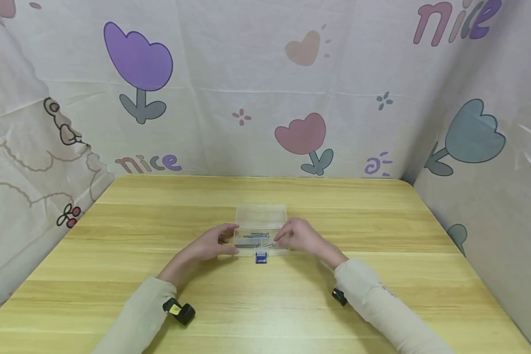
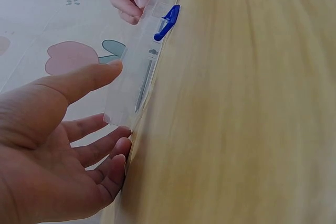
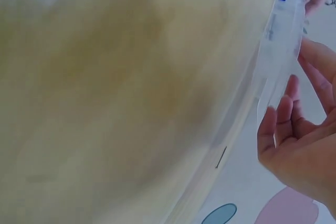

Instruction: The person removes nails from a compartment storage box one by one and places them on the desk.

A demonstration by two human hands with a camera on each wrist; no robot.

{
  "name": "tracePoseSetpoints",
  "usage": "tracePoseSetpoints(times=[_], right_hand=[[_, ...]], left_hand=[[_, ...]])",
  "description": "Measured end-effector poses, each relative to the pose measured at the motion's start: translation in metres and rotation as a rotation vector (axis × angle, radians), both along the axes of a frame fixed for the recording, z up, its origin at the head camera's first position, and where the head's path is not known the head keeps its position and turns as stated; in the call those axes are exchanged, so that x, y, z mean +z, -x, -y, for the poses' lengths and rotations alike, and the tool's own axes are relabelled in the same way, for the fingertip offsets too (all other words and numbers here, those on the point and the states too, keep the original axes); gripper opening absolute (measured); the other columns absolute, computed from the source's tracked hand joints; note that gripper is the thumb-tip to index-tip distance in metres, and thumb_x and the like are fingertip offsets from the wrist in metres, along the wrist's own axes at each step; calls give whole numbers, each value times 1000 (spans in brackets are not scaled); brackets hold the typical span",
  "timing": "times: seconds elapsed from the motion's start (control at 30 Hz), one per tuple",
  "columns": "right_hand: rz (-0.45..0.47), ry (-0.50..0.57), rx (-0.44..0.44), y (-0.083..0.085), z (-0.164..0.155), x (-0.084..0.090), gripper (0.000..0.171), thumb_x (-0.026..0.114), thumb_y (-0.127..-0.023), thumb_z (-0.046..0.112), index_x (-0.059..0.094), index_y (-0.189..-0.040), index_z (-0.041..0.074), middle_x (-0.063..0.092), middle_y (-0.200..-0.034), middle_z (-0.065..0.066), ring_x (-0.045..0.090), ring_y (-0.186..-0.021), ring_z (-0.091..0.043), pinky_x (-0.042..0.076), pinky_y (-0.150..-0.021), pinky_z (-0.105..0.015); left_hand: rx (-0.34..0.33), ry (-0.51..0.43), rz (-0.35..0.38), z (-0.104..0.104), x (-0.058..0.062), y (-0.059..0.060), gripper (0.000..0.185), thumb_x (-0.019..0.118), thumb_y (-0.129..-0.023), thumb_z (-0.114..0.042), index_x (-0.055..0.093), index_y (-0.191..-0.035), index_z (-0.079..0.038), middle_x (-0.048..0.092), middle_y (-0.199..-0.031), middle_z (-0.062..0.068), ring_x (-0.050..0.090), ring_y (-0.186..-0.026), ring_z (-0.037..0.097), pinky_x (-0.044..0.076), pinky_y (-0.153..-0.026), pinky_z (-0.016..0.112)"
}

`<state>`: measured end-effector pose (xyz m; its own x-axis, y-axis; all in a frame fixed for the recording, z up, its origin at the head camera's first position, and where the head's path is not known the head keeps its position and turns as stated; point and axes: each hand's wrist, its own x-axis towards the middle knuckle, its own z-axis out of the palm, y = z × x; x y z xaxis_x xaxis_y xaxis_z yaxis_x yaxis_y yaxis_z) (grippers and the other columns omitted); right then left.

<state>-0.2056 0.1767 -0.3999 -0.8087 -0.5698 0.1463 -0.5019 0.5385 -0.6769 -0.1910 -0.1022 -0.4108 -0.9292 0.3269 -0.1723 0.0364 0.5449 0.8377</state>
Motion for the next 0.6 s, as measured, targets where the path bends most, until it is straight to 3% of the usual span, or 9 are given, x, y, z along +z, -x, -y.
tracePoseSetpoints(times=[0.33, 0.6], right_hand=[[-140, -82, 7, -4, 11, -2, 6, 80, -77, 10, 78, -82, 7, 63, -84, 2, 52, -82, -17, 38, -80, -39], [-117, -21, -21, -2, 16, -7, 7, 82, -73, 7, 78, -78, 8, 66, -77, 5, 53, -81, -15, 31, -89, -46]], left_hand=[[6, 2, 8, 0, 0, 0, 69, 80, -79, -14, 48, -140, -6, 53, -134, 11, 47, -102, 26, 43, -79, 37], [3, -2, 9, 0, 0, 1, 70, 80, -79, -14, 48, -141, -5, 54, -133, 12, 47, -100, 26, 41, -73, 33]])
